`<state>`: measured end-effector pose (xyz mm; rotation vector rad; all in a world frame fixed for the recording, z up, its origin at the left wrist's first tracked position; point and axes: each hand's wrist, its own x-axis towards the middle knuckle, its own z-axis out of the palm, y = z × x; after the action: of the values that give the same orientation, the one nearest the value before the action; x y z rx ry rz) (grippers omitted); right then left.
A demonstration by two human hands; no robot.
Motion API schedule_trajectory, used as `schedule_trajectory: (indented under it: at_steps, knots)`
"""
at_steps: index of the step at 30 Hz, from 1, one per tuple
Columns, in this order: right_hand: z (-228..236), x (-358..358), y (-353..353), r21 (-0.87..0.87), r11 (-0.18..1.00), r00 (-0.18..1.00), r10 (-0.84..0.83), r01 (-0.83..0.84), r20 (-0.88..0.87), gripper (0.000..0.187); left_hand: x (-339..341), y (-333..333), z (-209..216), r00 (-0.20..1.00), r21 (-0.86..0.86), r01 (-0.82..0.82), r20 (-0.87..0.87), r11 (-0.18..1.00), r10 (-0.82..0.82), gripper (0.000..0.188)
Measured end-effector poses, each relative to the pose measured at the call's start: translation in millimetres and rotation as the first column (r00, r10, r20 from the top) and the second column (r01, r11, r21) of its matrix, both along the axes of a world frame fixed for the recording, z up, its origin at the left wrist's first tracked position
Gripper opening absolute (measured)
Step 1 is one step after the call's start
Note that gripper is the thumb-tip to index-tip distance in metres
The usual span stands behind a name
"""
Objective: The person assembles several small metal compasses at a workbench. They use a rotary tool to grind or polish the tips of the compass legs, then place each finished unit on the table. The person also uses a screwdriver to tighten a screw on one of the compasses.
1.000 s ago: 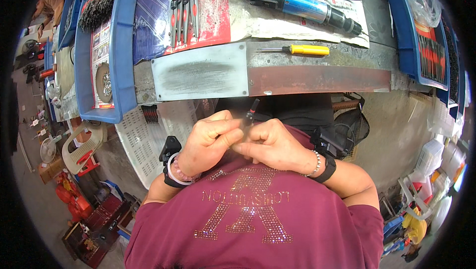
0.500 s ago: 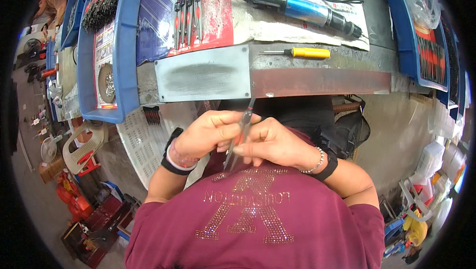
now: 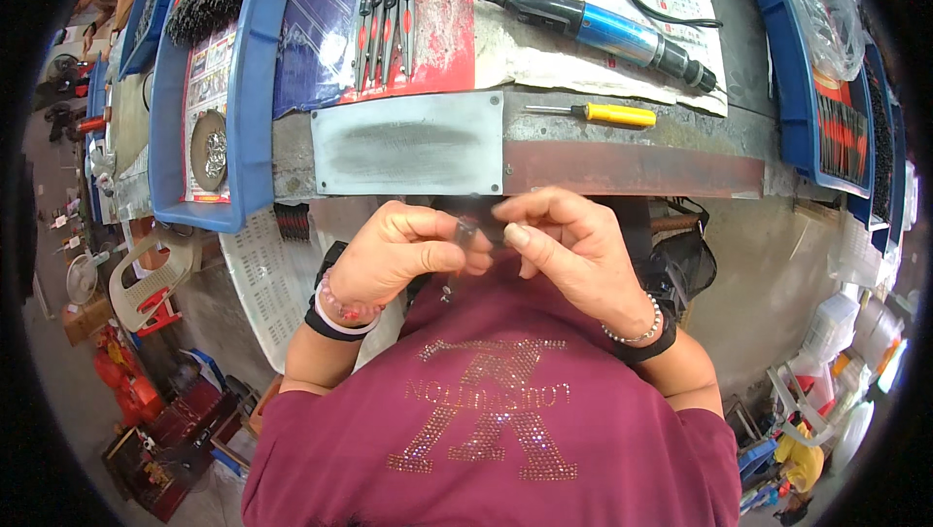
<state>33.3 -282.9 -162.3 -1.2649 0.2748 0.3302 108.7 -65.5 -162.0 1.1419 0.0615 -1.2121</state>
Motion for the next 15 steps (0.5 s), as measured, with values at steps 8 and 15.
schedule_trajectory:
  at_steps: [8,15]
  knots:
    - [-11.4,-11.0,2.7,0.108,0.994,0.998,-0.014,0.006,0.067,0.018,-30.7,-20.2,10.1,0.877,0.129,-0.021,0.478,0.991,-0.044,0.018]
    - [-25.8,-21.9,2.7,0.194,0.978,0.995,-0.083,0.071,0.057,0.021,-20.7,-27.2,8.1,0.886,-0.079,0.079,-0.452,0.994,-0.106,0.043]
